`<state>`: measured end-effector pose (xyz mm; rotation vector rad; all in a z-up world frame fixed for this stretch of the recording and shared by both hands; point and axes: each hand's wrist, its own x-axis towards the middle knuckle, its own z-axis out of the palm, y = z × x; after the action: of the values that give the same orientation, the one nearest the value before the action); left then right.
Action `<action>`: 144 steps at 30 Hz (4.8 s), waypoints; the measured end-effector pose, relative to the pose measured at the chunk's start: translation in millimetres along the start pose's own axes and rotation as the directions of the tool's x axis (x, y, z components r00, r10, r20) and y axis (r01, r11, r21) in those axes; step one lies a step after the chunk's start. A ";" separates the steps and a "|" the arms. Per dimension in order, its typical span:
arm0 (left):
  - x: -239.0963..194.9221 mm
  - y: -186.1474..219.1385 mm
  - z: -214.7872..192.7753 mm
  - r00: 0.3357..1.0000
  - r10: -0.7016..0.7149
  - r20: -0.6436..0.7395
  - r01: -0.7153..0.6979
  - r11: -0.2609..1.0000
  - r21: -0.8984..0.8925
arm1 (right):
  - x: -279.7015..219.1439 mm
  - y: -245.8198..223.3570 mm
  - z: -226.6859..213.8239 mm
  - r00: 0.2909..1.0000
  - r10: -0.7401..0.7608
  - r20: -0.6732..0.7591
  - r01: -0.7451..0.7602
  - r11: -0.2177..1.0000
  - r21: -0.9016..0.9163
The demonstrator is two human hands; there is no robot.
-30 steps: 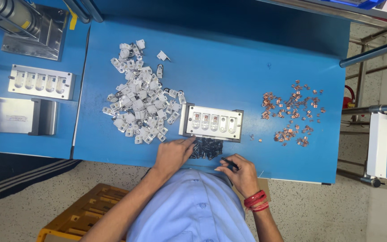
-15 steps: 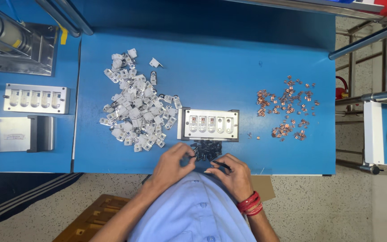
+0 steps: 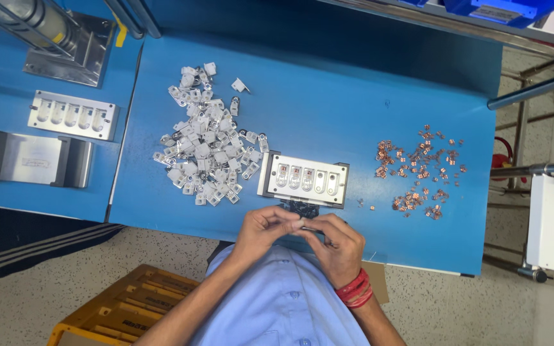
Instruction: The person assembles small electrical components by inserting copper pieces into white plastic housings using tweezers. They place the assembled units into a metal tray and periodically hand the tray to a coworker for further processing.
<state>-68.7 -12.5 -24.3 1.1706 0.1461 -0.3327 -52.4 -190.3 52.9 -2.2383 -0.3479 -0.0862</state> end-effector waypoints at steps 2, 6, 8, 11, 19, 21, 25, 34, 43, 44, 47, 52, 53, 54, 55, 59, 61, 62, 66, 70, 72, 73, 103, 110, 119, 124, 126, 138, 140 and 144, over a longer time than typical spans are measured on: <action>-2.8 14.5 -10.1 0.981 0.194 -0.009 -0.172 0.891 0.420 | 0.1 4.4 -1.7 0.996 0.050 0.076 -0.048 0.998 -0.036; 11.1 53.2 -54.1 0.770 0.613 -0.179 -0.049 0.336 0.941 | -2.8 12.3 -1.5 0.965 0.203 0.165 -0.198 0.979 -0.045; 19.4 68.9 -76.2 0.726 0.683 -0.079 -0.003 0.118 0.993 | -3.3 13.6 -0.8 0.969 0.179 0.168 -0.184 0.983 0.012; 21.6 77.8 -89.5 0.758 0.652 -0.021 -0.026 0.063 0.998 | -1.8 11.6 -0.4 0.954 0.212 0.211 -0.220 0.975 0.014; -4.5 54.2 -24.1 0.855 0.466 -0.228 -0.246 0.751 0.613 | -3.1 1.9 7.9 0.948 0.271 0.166 -0.304 0.926 0.224; -10.2 51.6 -8.5 0.901 0.361 -0.241 -0.159 0.791 0.591 | -3.9 1.4 17.2 0.944 0.296 0.144 -0.324 0.912 0.251; -15.9 51.4 -0.2 0.972 0.225 -0.072 -0.179 0.902 0.393 | -8.1 7.3 32.2 0.941 0.338 0.005 -0.329 0.913 0.242; -5.8 50.2 -30.1 0.856 -0.210 0.472 0.292 0.950 -0.107 | -36.2 34.2 36.1 0.923 0.353 0.154 -0.383 0.796 0.468; -4.1 40.9 7.7 0.969 -0.215 0.121 0.134 0.870 0.474 | -40.2 43.7 13.9 0.976 0.190 0.110 -0.219 0.865 0.451; -1.6 40.0 12.8 0.978 -0.177 0.111 0.111 0.889 0.443 | -40.2 44.3 3.1 0.988 0.135 0.082 -0.153 0.943 0.295; 2.6 40.2 23.5 0.992 -0.111 0.066 0.076 0.913 0.402 | -37.2 43.8 -23.6 0.961 0.247 0.124 -0.245 0.969 -0.036; 0.5 47.3 34.4 0.998 -0.061 -0.008 0.057 0.863 0.502 | -42.9 20.5 -46.0 0.999 -0.011 -0.040 0.011 1.000 0.009; 0.4 48.0 37.8 0.999 -0.047 -0.019 0.050 0.852 0.521 | -46.4 14.0 -48.7 0.997 -0.043 -0.066 0.047 0.997 0.060; 1.0 48.5 40.4 0.999 -0.032 -0.025 0.041 0.841 0.540 | -48.9 8.1 -50.6 0.993 -0.073 -0.096 0.083 0.991 0.109; 1.5 48.9 42.3 0.999 -0.018 -0.030 0.032 0.828 0.559 | -49.0 3.9 -50.8 0.991 -0.082 -0.105 0.093 0.991 0.100; 0.4 48.5 44.5 0.999 0.015 -0.052 0.019 0.800 0.600 | -39.8 -3.4 -48.5 0.989 -0.101 -0.108 0.106 0.993 0.049; 0.3 48.3 43.8 0.999 0.015 -0.049 0.018 0.788 0.615 | -32.2 -3.3 -44.7 0.986 -0.127 -0.108 0.128 0.992 0.001; -0.1 49.0 42.8 0.997 0.075 -0.003 -0.059 0.807 0.588 | -29.1 -3.6 -42.1 0.982 -0.153 -0.112 0.151 0.988 -0.027; 3.8 57.1 38.4 0.974 0.176 0.142 -0.225 0.789 0.572 | -22.1 -3.5 -34.6 0.986 -0.154 -0.069 0.143 0.979 -0.147; 13.4 71.9 30.7 0.988 -0.134 0.082 0.030 0.675 0.737 | -26.9 -4.4 -40.9 0.964 -0.196 -0.178 0.174 0.975 -0.135; 25.4 76.1 29.0 0.990 -0.138 0.037 0.050 0.577 0.815 | -29.4 -3.4 -43.5 0.962 -0.153 -0.227 0.133 0.986 -0.102; 32.3 76.5 28.4 0.990 -0.138 0.014 0.061 0.524 0.850 | -30.9 -3.2 -44.3 0.961 -0.129 -0.247 0.109 0.990 -0.092; 33.1 -13.0 15.3 0.912 0.237 0.334 -0.378 0.175 0.909 | -71.2 108.8 -42.4 0.880 0.437 -0.184 -0.467 0.866 -0.177; 33.9 -13.1 25.9 0.904 0.270 0.331 -0.381 0.157 0.911 | -37.1 138.7 -34.5 0.869 0.391 -0.302 -0.448 0.882 -0.146; 8.9 5.3 24.7 0.966 0.251 0.063 -0.234 0.743 0.626 | -27.8 130.2 -29.8 0.917 0.347 -0.196 -0.356 0.935 -0.010; 7.9 -20.0 13.6 0.992 -0.121 0.015 0.122 0.989 -0.085 | -38.2 66.9 -15.1 0.980 0.190 0.054 -0.198 0.947 0.251; 8.0 -26.5 9.8 0.975 -0.220 0.038 0.223 0.958 -0.180 | -32.7 46.1 -7.2 0.988 0.134 0.081 -0.152 0.948 0.281; 0.6 1.9 -19.4 0.956 -0.268 0.121 0.285 0.946 -0.157 | -11.8 10.3 15.3 0.997 0.031 0.069 -0.042 0.985 0.165; 1.5 2.4 -27.3 0.945 -0.298 0.132 0.315 0.939 -0.136 | -12.4 9.4 16.9 0.996 -0.015 0.086 0.000 0.985 0.174; 5.0 -0.4 -33.0 0.925 -0.354 0.137 0.372 0.917 -0.142 | -15.1 6.4 20.4 0.998 -0.035 0.045 0.026 0.982 0.186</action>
<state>-62.1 16.8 -38.8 0.9541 0.2925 -0.6999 -66.2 -181.9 32.4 -2.0534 -0.4002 -0.0160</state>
